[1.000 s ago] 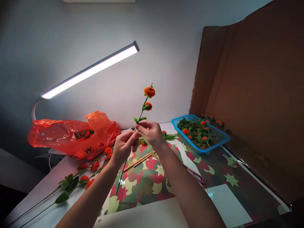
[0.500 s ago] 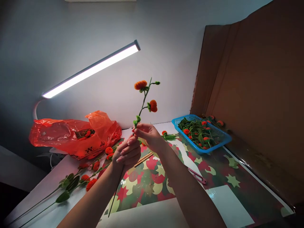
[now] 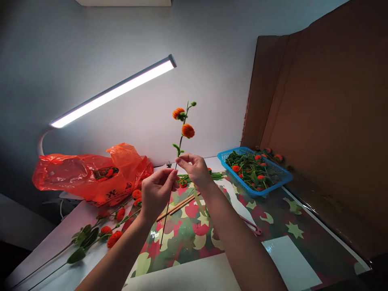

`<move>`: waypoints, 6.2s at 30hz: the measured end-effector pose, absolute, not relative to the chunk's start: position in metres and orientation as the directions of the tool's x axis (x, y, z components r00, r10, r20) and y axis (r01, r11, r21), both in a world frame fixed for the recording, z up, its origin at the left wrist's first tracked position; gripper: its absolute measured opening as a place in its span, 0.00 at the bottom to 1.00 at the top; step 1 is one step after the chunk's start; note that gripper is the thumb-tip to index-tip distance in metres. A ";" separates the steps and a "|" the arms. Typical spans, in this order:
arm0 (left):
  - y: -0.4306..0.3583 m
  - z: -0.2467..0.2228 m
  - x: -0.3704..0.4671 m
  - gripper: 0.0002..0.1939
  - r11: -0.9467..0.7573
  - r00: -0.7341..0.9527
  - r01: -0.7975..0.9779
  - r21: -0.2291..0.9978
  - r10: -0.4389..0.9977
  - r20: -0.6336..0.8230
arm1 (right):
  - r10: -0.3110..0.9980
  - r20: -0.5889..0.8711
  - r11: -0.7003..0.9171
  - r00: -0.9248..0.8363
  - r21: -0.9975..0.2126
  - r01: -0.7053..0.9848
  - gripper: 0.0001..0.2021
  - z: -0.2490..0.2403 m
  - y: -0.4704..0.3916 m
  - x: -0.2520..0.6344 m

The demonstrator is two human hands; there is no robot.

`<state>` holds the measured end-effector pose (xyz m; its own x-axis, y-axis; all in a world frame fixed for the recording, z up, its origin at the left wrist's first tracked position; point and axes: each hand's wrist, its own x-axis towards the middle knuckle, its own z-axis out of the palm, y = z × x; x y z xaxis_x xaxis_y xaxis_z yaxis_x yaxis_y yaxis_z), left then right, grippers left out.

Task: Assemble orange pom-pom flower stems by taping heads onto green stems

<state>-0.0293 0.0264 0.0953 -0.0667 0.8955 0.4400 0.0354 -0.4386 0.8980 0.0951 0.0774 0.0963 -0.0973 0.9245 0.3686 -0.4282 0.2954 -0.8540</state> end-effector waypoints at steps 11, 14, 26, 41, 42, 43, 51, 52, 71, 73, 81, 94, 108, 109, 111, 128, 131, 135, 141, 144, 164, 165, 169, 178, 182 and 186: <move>0.028 0.084 -0.028 0.11 0.339 0.618 -0.640 0.690 0.760 0.200 | 0.752 0.474 0.104 -0.458 -0.772 -0.627 0.13 0.096 0.065 0.090; 0.031 0.084 -0.027 0.12 0.163 0.474 -0.538 0.827 0.870 0.137 | 0.807 0.459 0.187 -0.371 -0.796 -0.576 0.12 0.093 0.071 0.092; 0.045 0.087 -0.038 0.11 0.132 0.392 -0.469 0.873 0.917 0.071 | 0.889 0.388 0.237 -0.242 -0.843 -0.483 0.15 0.080 0.085 0.094; 0.040 0.086 -0.031 0.12 -0.302 0.051 -0.066 0.951 0.951 0.305 | 0.920 0.339 0.253 -0.197 -0.897 -0.362 0.13 0.086 0.086 0.106; 0.040 0.087 -0.032 0.12 -0.209 0.129 -0.171 0.963 0.964 0.232 | 0.908 0.356 0.252 -0.220 -0.886 -0.390 0.12 0.086 0.086 0.107; 0.040 0.087 -0.032 0.12 -0.086 0.225 -0.289 0.953 0.962 0.155 | 0.891 0.382 0.260 -0.244 -0.872 -0.416 0.12 0.086 0.085 0.107; 0.046 0.074 -0.031 0.14 0.181 0.455 -0.462 0.868 0.889 0.057 | 0.845 0.412 0.297 -0.341 -0.891 -0.343 0.11 0.091 0.078 0.108; 0.047 0.073 -0.031 0.15 0.073 0.369 -0.379 0.923 0.926 0.078 | 0.869 0.392 0.294 -0.301 -0.900 -0.323 0.12 0.092 0.079 0.108; 0.040 0.072 -0.023 0.13 -0.203 0.175 -0.189 0.961 0.956 0.236 | 0.911 0.331 0.274 -0.247 -0.932 -0.239 0.13 0.093 0.083 0.113; 0.039 0.071 -0.022 0.12 -0.343 0.036 0.004 0.939 0.939 0.342 | 0.933 0.286 0.243 -0.219 -0.948 -0.205 0.13 0.092 0.085 0.115; 0.041 0.079 -0.027 0.11 -0.244 0.025 -0.160 0.957 0.968 0.251 | 0.901 0.325 0.268 -0.287 -0.937 -0.223 0.13 0.093 0.081 0.112; 0.047 0.081 -0.035 0.13 -0.266 0.144 -0.053 0.962 0.952 0.271 | 0.897 0.309 0.254 -0.315 -0.945 -0.205 0.10 0.099 0.075 0.116; 0.051 0.067 -0.040 0.15 0.204 0.551 -0.445 0.872 0.830 0.087 | 0.803 0.324 0.181 -0.499 -0.932 -0.314 0.12 0.090 0.076 0.107; 0.054 0.067 -0.043 0.15 0.137 0.537 -0.372 0.918 0.839 0.092 | 0.820 0.312 0.199 -0.479 -0.941 -0.273 0.12 0.091 0.077 0.109; 0.059 0.070 -0.048 0.15 -0.013 0.476 -0.205 0.979 0.873 0.111 | 0.842 0.288 0.217 -0.457 -0.955 -0.204 0.13 0.091 0.078 0.112; 0.057 0.085 -0.071 0.19 -0.201 0.159 -0.086 0.976 0.964 0.212 | 0.760 0.234 0.244 -0.607 -0.967 -0.067 0.16 0.083 0.076 0.098; 0.060 0.084 -0.073 0.23 -0.286 0.091 -0.119 0.951 0.950 0.297 | 0.756 0.175 0.195 -0.630 -0.980 -0.039 0.16 0.084 0.073 0.096; 0.059 0.086 -0.077 0.11 -0.581 -0.003 0.198 0.790 0.805 0.593 | 0.753 0.153 0.194 -0.640 -0.981 -0.006 0.16 0.089 0.071 0.096; 0.053 0.091 -0.083 0.03 -0.740 0.137 0.584 0.335 0.496 0.857 | 0.703 0.203 0.228 -0.681 -0.972 -0.054 0.14 0.086 0.072 0.097; 0.052 0.091 -0.083 0.03 -0.732 0.152 0.613 0.297 0.478 0.865 | 0.699 0.211 0.233 -0.684 -0.971 -0.061 0.13 0.085 0.072 0.097; 0.037 0.091 -0.060 0.04 -0.495 0.011 0.829 0.259 0.478 0.879 | 0.763 0.243 0.329 -0.599 -0.944 0.036 0.14 0.089 0.069 0.092; 0.037 0.090 -0.059 0.05 -0.516 -0.024 0.799 0.309 0.485 0.874 | 0.767 0.234 0.308 -0.597 -0.951 0.023 0.14 0.088 0.070 0.092; 0.040 0.084 -0.052 0.07 -0.540 -0.161 0.485 0.688 0.719 0.677 | 0.815 0.226 0.245 -0.533 -0.969 -0.036 0.15 0.086 0.075 0.095; 0.037 0.076 -0.039 0.13 -0.267 0.092 -0.013 0.964 0.959 0.267 | 0.925 0.237 0.181 -0.297 -0.962 -0.204 0.15 0.091 0.078 0.103; 0.039 0.075 -0.041 0.13 -0.123 0.200 -0.219 0.968 0.965 0.168 | 0.857 0.305 0.177 -0.416 -0.931 -0.318 0.14 0.086 0.080 0.108; 0.038 0.073 -0.039 0.14 0.103 0.342 -0.438 0.893 0.938 0.059 | 0.812 0.314 0.090 -0.491 -0.900 -0.427 0.16 0.077 0.085 0.108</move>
